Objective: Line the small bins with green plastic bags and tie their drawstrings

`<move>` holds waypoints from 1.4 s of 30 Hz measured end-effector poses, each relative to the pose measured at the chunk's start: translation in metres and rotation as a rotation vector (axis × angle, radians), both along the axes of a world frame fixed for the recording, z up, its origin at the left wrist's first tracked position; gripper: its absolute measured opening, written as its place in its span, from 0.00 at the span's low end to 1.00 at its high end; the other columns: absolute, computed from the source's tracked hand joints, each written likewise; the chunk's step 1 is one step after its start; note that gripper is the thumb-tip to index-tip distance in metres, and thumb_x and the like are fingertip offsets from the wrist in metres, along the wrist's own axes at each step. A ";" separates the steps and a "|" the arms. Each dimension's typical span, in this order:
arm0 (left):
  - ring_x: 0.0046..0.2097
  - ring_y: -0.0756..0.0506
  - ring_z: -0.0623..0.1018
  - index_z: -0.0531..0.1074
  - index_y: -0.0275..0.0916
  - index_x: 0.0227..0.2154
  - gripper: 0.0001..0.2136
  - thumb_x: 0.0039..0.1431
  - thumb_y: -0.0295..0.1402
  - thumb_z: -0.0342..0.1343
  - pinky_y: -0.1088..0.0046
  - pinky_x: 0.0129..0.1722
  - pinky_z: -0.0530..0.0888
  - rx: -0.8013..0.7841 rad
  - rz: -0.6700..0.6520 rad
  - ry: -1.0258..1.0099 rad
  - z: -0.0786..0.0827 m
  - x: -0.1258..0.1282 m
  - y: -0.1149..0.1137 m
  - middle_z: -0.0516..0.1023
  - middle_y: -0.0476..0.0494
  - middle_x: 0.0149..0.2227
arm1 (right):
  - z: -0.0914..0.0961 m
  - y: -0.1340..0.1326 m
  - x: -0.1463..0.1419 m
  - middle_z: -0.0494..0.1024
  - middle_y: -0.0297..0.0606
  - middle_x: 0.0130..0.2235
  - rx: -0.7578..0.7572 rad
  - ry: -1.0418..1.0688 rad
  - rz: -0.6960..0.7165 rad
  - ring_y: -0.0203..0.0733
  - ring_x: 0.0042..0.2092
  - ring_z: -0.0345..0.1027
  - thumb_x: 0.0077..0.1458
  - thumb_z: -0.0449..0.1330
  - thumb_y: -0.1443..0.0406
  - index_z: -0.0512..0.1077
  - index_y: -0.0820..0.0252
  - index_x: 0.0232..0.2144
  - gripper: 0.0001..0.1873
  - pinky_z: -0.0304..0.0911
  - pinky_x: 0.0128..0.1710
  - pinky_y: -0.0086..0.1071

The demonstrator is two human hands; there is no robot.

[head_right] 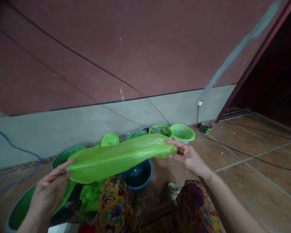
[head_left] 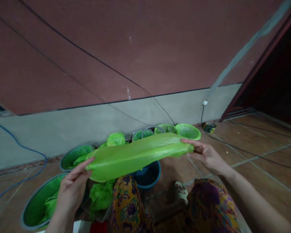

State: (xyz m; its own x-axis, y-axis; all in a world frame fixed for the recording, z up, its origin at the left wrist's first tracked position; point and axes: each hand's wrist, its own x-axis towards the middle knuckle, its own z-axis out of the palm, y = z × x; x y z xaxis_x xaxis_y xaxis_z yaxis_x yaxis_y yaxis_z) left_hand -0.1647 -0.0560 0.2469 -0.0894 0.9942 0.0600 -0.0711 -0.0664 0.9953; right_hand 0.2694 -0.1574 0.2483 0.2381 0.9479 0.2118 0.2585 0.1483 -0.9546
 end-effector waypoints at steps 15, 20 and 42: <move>0.46 0.40 0.75 0.79 0.41 0.28 0.08 0.44 0.37 0.59 0.64 0.55 0.68 0.451 -0.032 0.802 -0.022 0.035 0.043 0.77 0.40 0.42 | -0.021 -0.014 0.035 0.77 0.44 0.42 0.035 -0.741 -0.338 0.46 0.44 0.72 0.55 0.56 0.61 0.78 0.57 0.33 0.11 0.66 0.46 0.39; 0.55 0.40 0.72 0.77 0.38 0.38 0.16 0.47 0.41 0.62 0.65 0.56 0.67 0.232 -0.099 0.196 -0.020 0.037 0.033 0.76 0.41 0.51 | -0.023 -0.016 0.026 0.73 0.42 0.54 0.134 -0.189 -0.309 0.46 0.55 0.66 0.54 0.59 0.54 0.76 0.57 0.35 0.14 0.62 0.53 0.39; 0.26 0.42 0.74 0.60 0.43 0.27 0.07 0.58 0.38 0.46 0.70 0.28 0.66 0.199 0.020 1.113 -0.011 0.025 0.010 0.69 0.49 0.21 | -0.053 0.006 -0.024 0.70 0.35 0.22 0.014 -0.670 -0.593 0.43 0.24 0.66 0.62 0.46 0.59 0.69 0.59 0.38 0.15 0.54 0.26 0.31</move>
State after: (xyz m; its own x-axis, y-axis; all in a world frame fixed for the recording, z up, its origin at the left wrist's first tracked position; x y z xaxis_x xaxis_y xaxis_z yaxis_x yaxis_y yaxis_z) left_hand -0.1396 -0.0465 0.2360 0.0966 0.9569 0.2738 0.8510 -0.2220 0.4758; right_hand 0.2457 -0.1517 0.1957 0.5103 0.7045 0.4933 0.7992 -0.1765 -0.5746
